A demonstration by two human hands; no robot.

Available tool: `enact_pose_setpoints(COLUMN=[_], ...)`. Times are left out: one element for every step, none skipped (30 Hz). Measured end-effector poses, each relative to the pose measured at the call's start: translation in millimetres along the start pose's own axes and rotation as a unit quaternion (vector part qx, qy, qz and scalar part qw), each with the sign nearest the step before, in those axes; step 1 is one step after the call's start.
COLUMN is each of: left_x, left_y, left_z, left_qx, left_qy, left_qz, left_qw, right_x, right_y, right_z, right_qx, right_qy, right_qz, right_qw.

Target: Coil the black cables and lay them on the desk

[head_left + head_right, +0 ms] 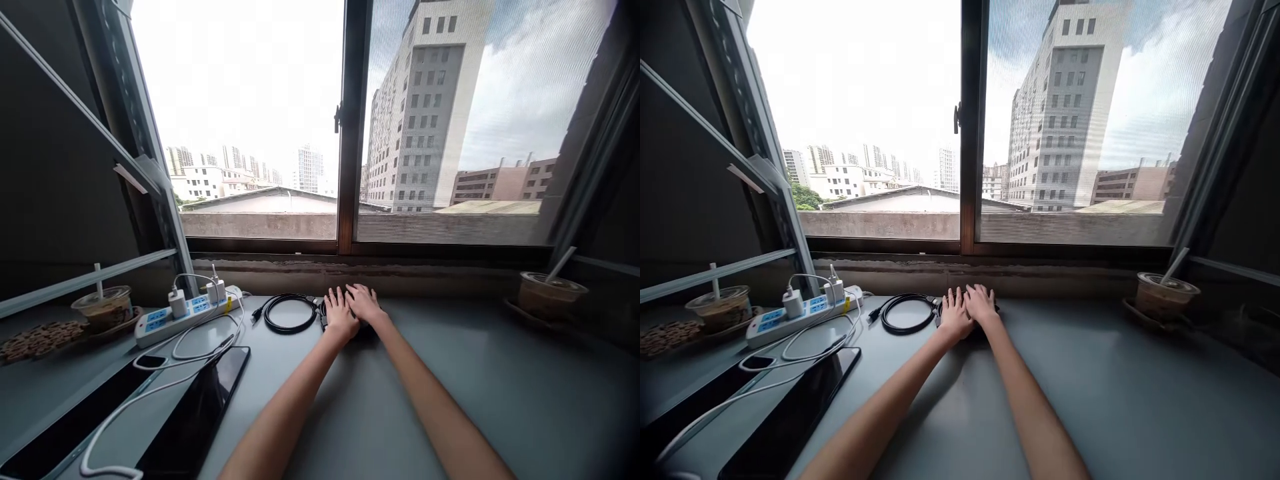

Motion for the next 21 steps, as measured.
enact_pose_setpoints(left_x=[0,0,0,0,0,0,0,0,-1,-1,-1,-2,-1,-1,-1,-1,0,0,0,-1,-1], left_y=[0,0,1,1,1,2,2,2,2,2,2,1,1,0,0,-1,-1,-2,-2,-3,-5], left_z=[0.3,0.8,1.5,2.3,3.1,3.6,3.7,3.4,2.5,1.2,-0.4,-2.2,-4.2,-6.2,-8.2,-10.0,-11.8,-13.5,-15.4,-17.5,-20.1], left_qx=[-0.001,-0.003,-0.005,-0.008,-0.011,-0.014,-0.018,-0.022,-0.026,-0.029,-0.032,-0.034,-0.036,-0.037,-0.039,-0.042,-0.045,-0.051,-0.058,-0.068,-0.081], left_qy=[0.001,0.003,0.005,0.006,0.007,0.008,0.008,0.007,0.005,0.004,0.001,-0.001,-0.004,-0.006,-0.008,-0.010,-0.012,-0.013,-0.013,-0.014,-0.014], left_qz=[0.001,0.002,0.003,0.004,0.004,0.005,0.007,0.008,0.010,0.012,0.013,0.015,0.017,0.018,0.018,0.019,0.020,0.020,0.021,0.020,0.019], left_qw=[1.000,1.000,1.000,1.000,1.000,1.000,1.000,1.000,1.000,0.999,0.999,0.999,0.999,0.999,0.999,0.999,0.999,0.998,0.998,0.997,0.996], right_x=[3,5,6,8,8,9,9,9,9,9,9,9,10,10,10,11,11,11,11,11,10], right_y=[-1,-2,-3,-2,-2,-1,0,0,1,2,2,2,2,3,3,3,4,5,5,6,7], right_z=[9,16,21,24,26,27,26,25,24,23,22,21,20,19,18,17,16,15,14,13,12], right_qx=[0.008,0.013,0.016,0.016,0.015,0.013,0.010,0.007,0.002,-0.002,-0.007,-0.012,-0.017,-0.021,-0.025,-0.029,-0.032,-0.033,-0.033,-0.032,-0.029], right_qy=[-0.001,-0.001,-0.001,-0.001,-0.001,-0.001,0.000,0.000,0.001,0.002,0.003,0.004,0.005,0.006,0.007,0.008,0.010,0.012,0.015,0.018,0.023], right_qz=[-0.013,-0.025,-0.034,-0.040,-0.045,-0.047,-0.049,-0.049,-0.049,-0.048,-0.048,-0.049,-0.050,-0.051,-0.053,-0.054,-0.055,-0.055,-0.055,-0.054,-0.053], right_qw=[1.000,1.000,0.999,0.999,0.999,0.999,0.999,0.999,0.999,0.999,0.999,0.999,0.999,0.998,0.998,0.998,0.998,0.998,0.998,0.998,0.998])
Point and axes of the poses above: each hand's wrist, its own y-axis towards the middle knuckle, its own z-axis out of the palm, x = y × z, the point moved 10 cm from there along y, towards the middle knuckle, and after that the axes turned 4 degrees about -x, right-handed, at the moved point
